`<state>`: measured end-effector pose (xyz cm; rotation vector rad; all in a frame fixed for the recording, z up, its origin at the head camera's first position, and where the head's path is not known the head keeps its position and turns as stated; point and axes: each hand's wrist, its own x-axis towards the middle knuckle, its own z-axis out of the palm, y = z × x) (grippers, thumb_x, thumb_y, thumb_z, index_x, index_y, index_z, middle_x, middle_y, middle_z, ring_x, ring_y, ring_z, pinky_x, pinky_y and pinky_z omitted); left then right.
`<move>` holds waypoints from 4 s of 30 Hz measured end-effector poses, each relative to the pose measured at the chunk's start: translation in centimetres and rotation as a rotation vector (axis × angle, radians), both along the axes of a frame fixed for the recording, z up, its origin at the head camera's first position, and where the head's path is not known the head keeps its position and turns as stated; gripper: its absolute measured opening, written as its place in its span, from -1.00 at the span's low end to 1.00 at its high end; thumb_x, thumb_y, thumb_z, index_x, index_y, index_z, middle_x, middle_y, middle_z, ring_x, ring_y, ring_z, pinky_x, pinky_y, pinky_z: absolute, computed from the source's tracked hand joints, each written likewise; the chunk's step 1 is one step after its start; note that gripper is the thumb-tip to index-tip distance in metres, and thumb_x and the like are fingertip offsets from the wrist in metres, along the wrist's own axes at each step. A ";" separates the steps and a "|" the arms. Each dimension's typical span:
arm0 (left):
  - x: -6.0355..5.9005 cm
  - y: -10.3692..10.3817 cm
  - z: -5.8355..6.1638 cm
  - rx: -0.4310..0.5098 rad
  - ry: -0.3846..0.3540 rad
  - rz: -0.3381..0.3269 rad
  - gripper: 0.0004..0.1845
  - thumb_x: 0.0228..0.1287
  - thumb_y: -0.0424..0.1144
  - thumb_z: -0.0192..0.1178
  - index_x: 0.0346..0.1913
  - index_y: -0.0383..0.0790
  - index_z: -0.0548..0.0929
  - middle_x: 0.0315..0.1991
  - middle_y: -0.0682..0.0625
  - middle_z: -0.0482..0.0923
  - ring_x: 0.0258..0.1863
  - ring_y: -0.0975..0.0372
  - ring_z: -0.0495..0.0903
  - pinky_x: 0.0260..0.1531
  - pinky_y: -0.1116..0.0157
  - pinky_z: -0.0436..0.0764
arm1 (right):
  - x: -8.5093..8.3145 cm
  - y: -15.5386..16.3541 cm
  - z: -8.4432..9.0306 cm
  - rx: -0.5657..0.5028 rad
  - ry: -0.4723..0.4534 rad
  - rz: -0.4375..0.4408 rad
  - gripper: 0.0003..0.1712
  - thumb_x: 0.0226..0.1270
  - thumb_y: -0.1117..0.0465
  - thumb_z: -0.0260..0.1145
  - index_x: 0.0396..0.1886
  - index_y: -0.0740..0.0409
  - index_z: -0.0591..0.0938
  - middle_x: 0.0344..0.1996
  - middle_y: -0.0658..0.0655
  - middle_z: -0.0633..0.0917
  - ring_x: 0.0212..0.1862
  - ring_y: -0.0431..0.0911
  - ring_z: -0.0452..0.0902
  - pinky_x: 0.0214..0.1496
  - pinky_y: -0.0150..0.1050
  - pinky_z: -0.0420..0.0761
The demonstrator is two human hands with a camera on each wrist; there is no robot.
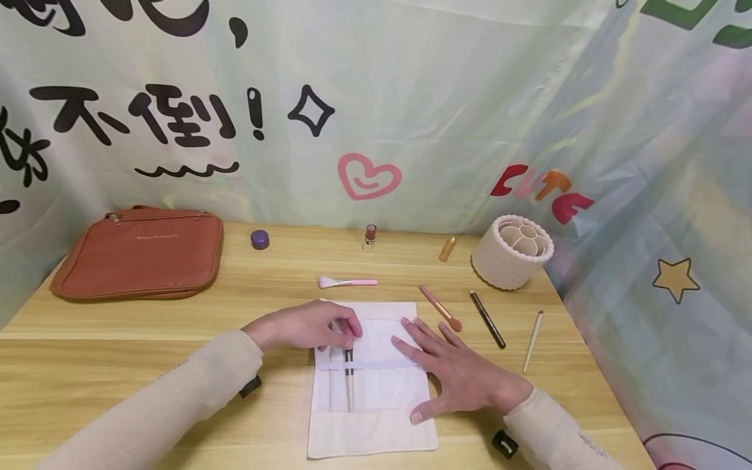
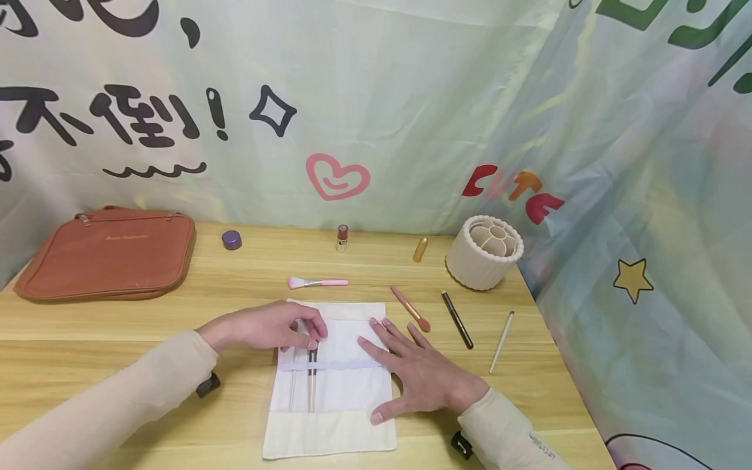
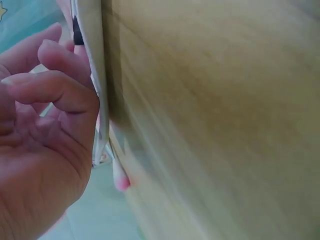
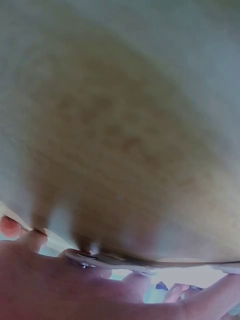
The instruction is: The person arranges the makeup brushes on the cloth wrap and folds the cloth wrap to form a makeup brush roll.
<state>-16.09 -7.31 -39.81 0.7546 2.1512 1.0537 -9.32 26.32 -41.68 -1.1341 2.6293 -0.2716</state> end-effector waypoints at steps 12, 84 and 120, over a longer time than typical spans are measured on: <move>-4.4 -2.4 0.0 -0.022 0.187 0.281 -0.66 0.60 -0.15 0.30 0.30 -0.14 0.67 0.20 -0.11 0.62 0.00 0.07 0.62 0.02 0.08 0.63 | -0.1 0.1 0.0 -0.011 -0.008 0.008 0.35 0.25 -0.64 0.34 0.82 -0.10 0.10 0.81 0.25 -0.04 0.78 0.32 -0.08 0.66 0.56 0.03; -4.2 1.0 -0.7 -0.063 0.057 0.020 -0.90 0.60 -0.13 0.32 -0.02 -0.01 0.78 -0.23 0.11 0.72 -0.38 0.25 0.57 -0.21 0.27 0.60 | -3.3 -3.9 0.5 0.062 -0.110 -0.049 0.34 0.26 -0.56 0.43 0.84 -0.20 0.02 0.83 0.08 -0.20 0.83 0.16 -0.27 0.74 0.46 -0.11; -3.3 -0.7 0.4 -0.091 0.229 -0.017 -0.84 0.63 -0.18 0.28 0.10 0.02 0.81 -0.05 0.20 0.78 -0.14 0.30 0.65 0.04 0.22 0.67 | -3.4 -3.9 0.6 0.067 -0.117 -0.058 0.36 0.25 -0.56 0.43 0.84 -0.21 0.00 0.83 0.07 -0.23 0.83 0.16 -0.29 0.74 0.46 -0.12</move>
